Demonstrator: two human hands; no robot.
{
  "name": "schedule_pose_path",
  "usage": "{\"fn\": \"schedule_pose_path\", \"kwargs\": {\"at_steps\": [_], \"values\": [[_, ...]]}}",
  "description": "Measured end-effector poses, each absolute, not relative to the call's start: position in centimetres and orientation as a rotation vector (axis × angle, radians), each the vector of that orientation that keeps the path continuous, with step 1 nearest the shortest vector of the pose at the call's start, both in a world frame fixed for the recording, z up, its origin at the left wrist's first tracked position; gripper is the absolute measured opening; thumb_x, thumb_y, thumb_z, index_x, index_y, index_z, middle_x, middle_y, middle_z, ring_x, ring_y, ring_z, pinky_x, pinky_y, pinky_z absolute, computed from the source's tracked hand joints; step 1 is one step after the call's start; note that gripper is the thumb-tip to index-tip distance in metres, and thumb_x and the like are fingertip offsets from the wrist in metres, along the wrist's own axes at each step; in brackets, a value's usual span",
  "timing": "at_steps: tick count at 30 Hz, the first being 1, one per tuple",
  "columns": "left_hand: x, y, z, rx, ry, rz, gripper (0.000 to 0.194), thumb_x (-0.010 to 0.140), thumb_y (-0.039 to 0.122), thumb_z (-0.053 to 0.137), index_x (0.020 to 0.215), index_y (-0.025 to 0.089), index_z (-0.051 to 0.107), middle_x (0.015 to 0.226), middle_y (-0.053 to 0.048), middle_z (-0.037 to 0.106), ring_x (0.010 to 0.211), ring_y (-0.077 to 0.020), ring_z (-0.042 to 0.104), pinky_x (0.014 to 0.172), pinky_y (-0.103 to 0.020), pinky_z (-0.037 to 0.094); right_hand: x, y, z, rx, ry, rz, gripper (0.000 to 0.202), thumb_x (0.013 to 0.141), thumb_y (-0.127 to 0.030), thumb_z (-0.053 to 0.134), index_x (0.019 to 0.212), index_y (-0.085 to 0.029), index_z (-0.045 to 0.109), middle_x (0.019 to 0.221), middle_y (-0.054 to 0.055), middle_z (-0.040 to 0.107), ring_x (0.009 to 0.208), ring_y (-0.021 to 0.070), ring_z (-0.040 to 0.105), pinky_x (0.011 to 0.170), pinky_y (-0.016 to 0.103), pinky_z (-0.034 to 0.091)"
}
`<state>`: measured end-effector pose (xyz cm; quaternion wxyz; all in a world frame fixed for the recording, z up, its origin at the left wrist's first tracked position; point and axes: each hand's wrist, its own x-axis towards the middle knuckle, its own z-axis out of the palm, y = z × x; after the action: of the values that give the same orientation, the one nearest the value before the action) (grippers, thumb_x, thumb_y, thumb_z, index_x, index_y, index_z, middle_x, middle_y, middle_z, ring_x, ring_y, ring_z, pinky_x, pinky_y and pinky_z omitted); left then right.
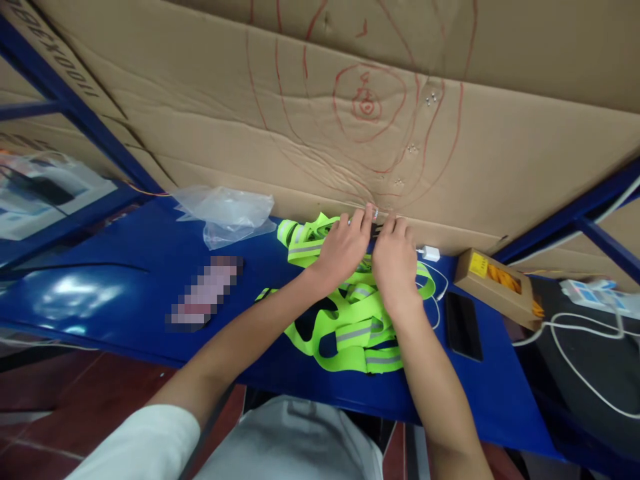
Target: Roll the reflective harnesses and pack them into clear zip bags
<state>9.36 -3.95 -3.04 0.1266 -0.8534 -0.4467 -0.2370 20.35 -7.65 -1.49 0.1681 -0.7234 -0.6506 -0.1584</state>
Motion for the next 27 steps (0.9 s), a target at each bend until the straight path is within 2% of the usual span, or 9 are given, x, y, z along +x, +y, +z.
{"fn": "schedule_pose_path", "kwargs": {"at_steps": [3, 5, 8, 10, 13, 17, 24, 27], "values": [[9.0, -3.5, -3.0, -2.504, -1.276, -0.708, 0.057, 0.102, 0.003, 0.026, 0.158, -0.001, 0.038, 0.133, -0.025, 0.060, 0.113, -0.0332, 0.061, 0.091, -0.046, 0.057, 20.2, -7.5, -1.5, -1.978, -1.810, -0.368, 0.060, 0.091, -0.007, 0.033, 0.149, 0.003, 0.045, 0.130, 0.033, 0.059, 0.110, 0.0422, 0.065, 0.087, 0.056, 0.057], [8.5, -3.2, -2.8, -2.529, -1.247, -0.749, 0.058, 0.101, 0.002, 0.027, 0.158, -0.003, 0.035, 0.133, -0.026, 0.060, 0.116, -0.0337, 0.060, 0.096, -0.046, 0.055, 20.6, -7.4, -1.2, -1.889, -1.799, -0.325, 0.062, 0.089, -0.009, 0.040, 0.149, 0.002, 0.045, 0.132, 0.032, 0.059, 0.113, 0.0419, 0.064, 0.090, 0.057, 0.056], [7.2, -2.6, -1.9, -2.669, -1.141, -0.876, 0.060, 0.097, 0.004, 0.043, 0.157, -0.004, 0.036, 0.137, -0.025, 0.058, 0.126, -0.0345, 0.056, 0.108, -0.048, 0.049, 21.8, -7.4, -0.4, -1.719, -1.835, -0.284, 0.064, 0.086, -0.014, 0.049, 0.149, -0.001, 0.047, 0.134, 0.028, 0.060, 0.120, 0.0400, 0.062, 0.102, 0.056, 0.053], [5.9, -2.0, -0.9, -2.843, -0.963, -0.987, 0.063, 0.093, 0.010, 0.059, 0.153, 0.002, 0.043, 0.140, -0.022, 0.057, 0.131, -0.0333, 0.054, 0.114, -0.047, 0.046, 22.5, -7.5, 0.0, -1.639, -1.843, -0.283, 0.063, 0.085, -0.016, 0.052, 0.147, -0.003, 0.049, 0.133, 0.026, 0.062, 0.121, 0.0384, 0.062, 0.105, 0.056, 0.052], [4.0, -1.3, 0.6, -3.071, -0.669, -1.077, 0.054, 0.089, 0.020, 0.073, 0.141, 0.016, 0.058, 0.132, -0.012, 0.064, 0.124, -0.0276, 0.061, 0.111, -0.042, 0.048, 22.3, -7.8, 0.1, -1.587, -1.860, -0.271, 0.058, 0.085, -0.014, 0.050, 0.142, -0.007, 0.055, 0.129, 0.023, 0.064, 0.119, 0.0358, 0.063, 0.106, 0.055, 0.051], [3.0, -1.1, 1.3, -3.086, -0.675, -1.133, 0.041, 0.090, 0.019, 0.071, 0.131, 0.019, 0.064, 0.122, -0.009, 0.066, 0.118, -0.0241, 0.064, 0.105, -0.039, 0.051, 20.6, -8.0, -0.7, -1.693, -1.774, -0.292, 0.058, 0.085, -0.007, 0.042, 0.142, -0.004, 0.052, 0.127, 0.025, 0.061, 0.117, 0.0340, 0.060, 0.103, 0.053, 0.052], [4.4, -2.2, 0.8, -3.047, -0.777, -1.079, 0.046, 0.091, 0.017, 0.072, 0.134, 0.016, 0.057, 0.129, -0.012, 0.063, 0.125, -0.0273, 0.062, 0.108, -0.043, 0.051, 21.3, -7.7, -0.6, -1.844, -1.674, -0.352, 0.063, 0.083, -0.003, 0.043, 0.145, 0.001, 0.048, 0.125, 0.027, 0.057, 0.112, 0.0332, 0.062, 0.100, 0.050, 0.053], [4.9, -2.9, 0.9, -3.044, -0.829, -1.099, 0.048, 0.089, 0.012, 0.071, 0.135, 0.015, 0.055, 0.133, -0.014, 0.061, 0.129, -0.0277, 0.060, 0.110, -0.042, 0.050, 21.1, -7.9, -0.5, -1.845, -1.654, -0.371, 0.064, 0.085, -0.005, 0.045, 0.149, -0.002, 0.046, 0.128, 0.026, 0.056, 0.113, 0.0325, 0.063, 0.100, 0.049, 0.054]]}}
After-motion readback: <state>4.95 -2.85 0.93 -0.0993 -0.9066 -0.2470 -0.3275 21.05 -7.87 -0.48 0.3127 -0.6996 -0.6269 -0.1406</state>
